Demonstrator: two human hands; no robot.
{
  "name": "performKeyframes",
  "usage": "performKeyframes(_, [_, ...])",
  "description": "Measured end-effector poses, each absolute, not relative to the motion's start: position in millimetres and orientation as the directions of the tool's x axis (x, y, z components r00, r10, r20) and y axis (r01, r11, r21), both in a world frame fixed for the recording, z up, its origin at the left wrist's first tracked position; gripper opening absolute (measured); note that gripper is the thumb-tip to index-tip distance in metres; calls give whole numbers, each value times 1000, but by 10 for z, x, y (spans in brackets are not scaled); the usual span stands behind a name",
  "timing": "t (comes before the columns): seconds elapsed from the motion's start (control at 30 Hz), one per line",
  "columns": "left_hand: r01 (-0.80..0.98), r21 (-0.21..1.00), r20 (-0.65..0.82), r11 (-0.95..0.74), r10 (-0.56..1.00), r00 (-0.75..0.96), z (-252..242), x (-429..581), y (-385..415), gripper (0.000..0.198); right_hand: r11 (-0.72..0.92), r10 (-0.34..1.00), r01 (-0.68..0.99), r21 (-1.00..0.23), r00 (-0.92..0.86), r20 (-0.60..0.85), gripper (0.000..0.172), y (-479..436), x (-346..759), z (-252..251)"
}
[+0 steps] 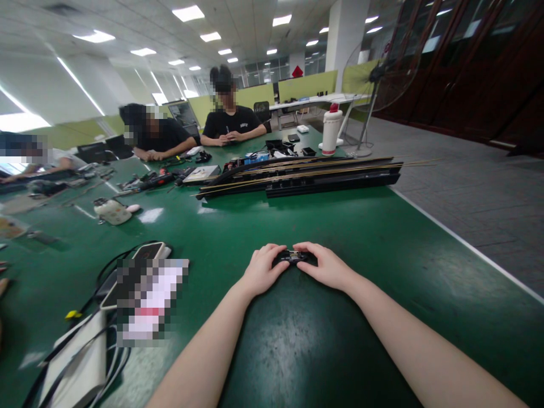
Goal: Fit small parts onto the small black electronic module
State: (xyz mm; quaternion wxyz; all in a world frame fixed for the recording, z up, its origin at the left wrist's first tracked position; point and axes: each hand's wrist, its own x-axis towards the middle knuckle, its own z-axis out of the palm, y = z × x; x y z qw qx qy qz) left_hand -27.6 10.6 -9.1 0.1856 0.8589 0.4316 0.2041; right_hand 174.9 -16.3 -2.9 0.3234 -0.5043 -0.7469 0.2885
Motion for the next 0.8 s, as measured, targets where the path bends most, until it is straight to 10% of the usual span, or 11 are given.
performKeyframes(0.8, [674, 498, 185, -546, 826, 532, -116, -281, 132, 31, 272, 952, 447, -852, -257, 169, 34, -132, 1749, -70])
